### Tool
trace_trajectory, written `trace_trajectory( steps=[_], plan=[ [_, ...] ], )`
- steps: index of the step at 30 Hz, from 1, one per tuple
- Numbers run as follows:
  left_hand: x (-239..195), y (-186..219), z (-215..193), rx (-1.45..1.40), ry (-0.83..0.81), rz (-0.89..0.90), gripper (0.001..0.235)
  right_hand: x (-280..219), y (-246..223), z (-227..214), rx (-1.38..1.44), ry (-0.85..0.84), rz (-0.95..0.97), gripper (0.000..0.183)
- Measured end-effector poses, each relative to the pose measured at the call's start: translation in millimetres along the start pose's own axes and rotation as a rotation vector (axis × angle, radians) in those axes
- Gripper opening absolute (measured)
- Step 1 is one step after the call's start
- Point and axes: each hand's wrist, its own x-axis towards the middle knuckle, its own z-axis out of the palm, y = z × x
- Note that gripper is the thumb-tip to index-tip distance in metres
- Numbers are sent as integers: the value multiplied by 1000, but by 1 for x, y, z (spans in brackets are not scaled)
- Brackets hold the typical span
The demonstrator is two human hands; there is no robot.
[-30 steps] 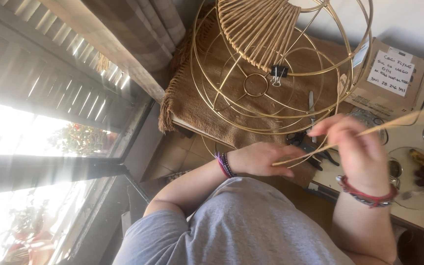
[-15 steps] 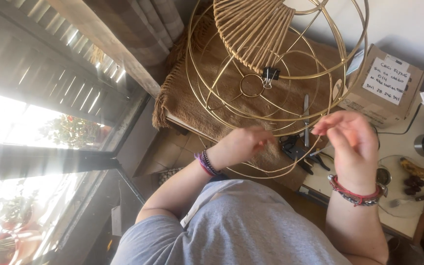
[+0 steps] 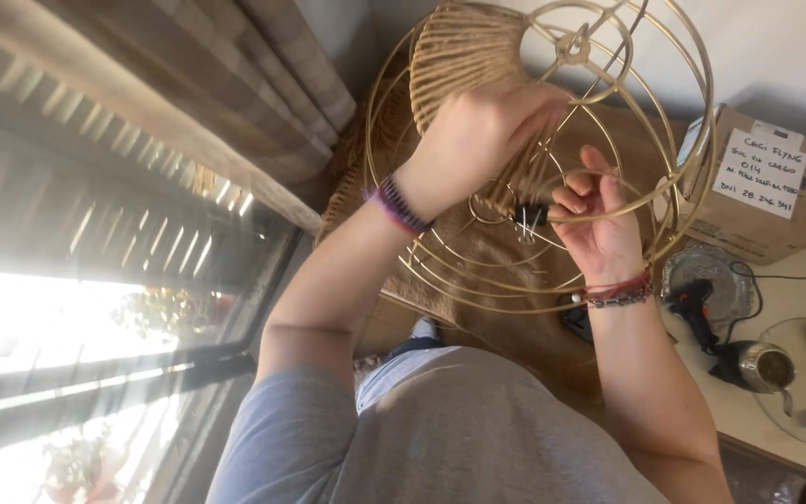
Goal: The person weaves a thin rattan strip through the vertical spokes of a partially completed rattan basket frame. They repeatedly thread the strip through the frame, pull it tight, and adjust the weave pattern by hand.
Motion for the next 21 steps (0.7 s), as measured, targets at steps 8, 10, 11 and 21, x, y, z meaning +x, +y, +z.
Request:
trace_trajectory(
  steps=[8, 10, 11, 21],
  plan=[
    [69, -55, 53, 249, -14, 66, 40, 5, -1, -13, -168, 13, -70, 25],
    [64, -57, 57, 215, -36, 77, 38, 6, 0, -8, -159, 15, -95, 27],
    [61, -59, 59, 196, -53, 74, 35, 7, 2, -5, -148, 3, -103, 29],
    [52, -63, 62, 251, -13, 174, 48, 22, -8, 18, -258, -49, -133, 15]
  ],
)
